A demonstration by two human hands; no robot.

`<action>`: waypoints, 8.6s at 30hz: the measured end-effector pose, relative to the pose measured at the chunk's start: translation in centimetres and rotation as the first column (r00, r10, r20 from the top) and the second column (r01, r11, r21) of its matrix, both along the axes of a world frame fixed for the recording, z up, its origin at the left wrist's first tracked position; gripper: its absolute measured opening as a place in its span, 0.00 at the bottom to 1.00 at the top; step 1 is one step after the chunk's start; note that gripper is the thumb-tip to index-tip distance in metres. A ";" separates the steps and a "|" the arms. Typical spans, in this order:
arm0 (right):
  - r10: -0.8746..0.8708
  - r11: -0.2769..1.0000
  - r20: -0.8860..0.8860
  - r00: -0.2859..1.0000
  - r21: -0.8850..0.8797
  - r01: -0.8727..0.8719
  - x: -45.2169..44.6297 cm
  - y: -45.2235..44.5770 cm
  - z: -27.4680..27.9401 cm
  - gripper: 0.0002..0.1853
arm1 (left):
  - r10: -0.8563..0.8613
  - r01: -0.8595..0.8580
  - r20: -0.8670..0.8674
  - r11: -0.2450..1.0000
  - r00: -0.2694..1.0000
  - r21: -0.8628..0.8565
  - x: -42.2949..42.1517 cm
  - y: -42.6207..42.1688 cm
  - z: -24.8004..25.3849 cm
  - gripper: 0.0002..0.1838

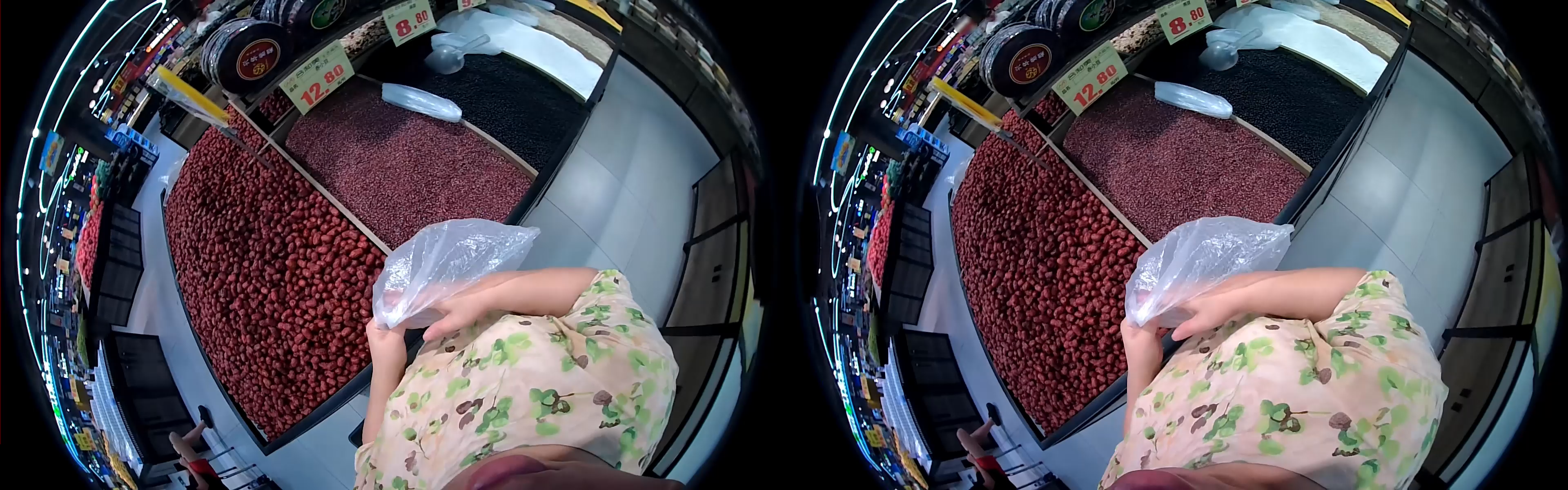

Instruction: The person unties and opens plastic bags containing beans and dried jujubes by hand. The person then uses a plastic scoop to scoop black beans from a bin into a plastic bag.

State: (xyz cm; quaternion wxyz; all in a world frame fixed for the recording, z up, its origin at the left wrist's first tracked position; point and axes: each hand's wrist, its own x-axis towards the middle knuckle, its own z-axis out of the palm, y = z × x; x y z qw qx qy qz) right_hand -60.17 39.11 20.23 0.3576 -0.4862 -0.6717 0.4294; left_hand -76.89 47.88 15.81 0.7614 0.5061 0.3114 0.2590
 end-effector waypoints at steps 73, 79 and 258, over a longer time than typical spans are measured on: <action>-0.693 0.709 -0.487 0.532 -0.322 0.628 31.6 -20.0 -5.8 0.18 | 0.316 -0.277 0.241 0.943 0.918 -0.183 13.8 -2.6 1.2 0.16; -0.773 0.634 -0.352 0.527 -0.436 0.638 30.8 -19.7 -7.1 0.13 | 0.675 -0.651 0.159 0.738 0.721 -0.180 8.1 9.2 2.2 0.26; -0.710 0.527 -0.663 0.238 -0.277 0.803 72.3 -14.2 -9.2 0.38 | 0.481 0.048 -0.521 0.700 0.705 0.712 79.7 20.1 -4.2 0.15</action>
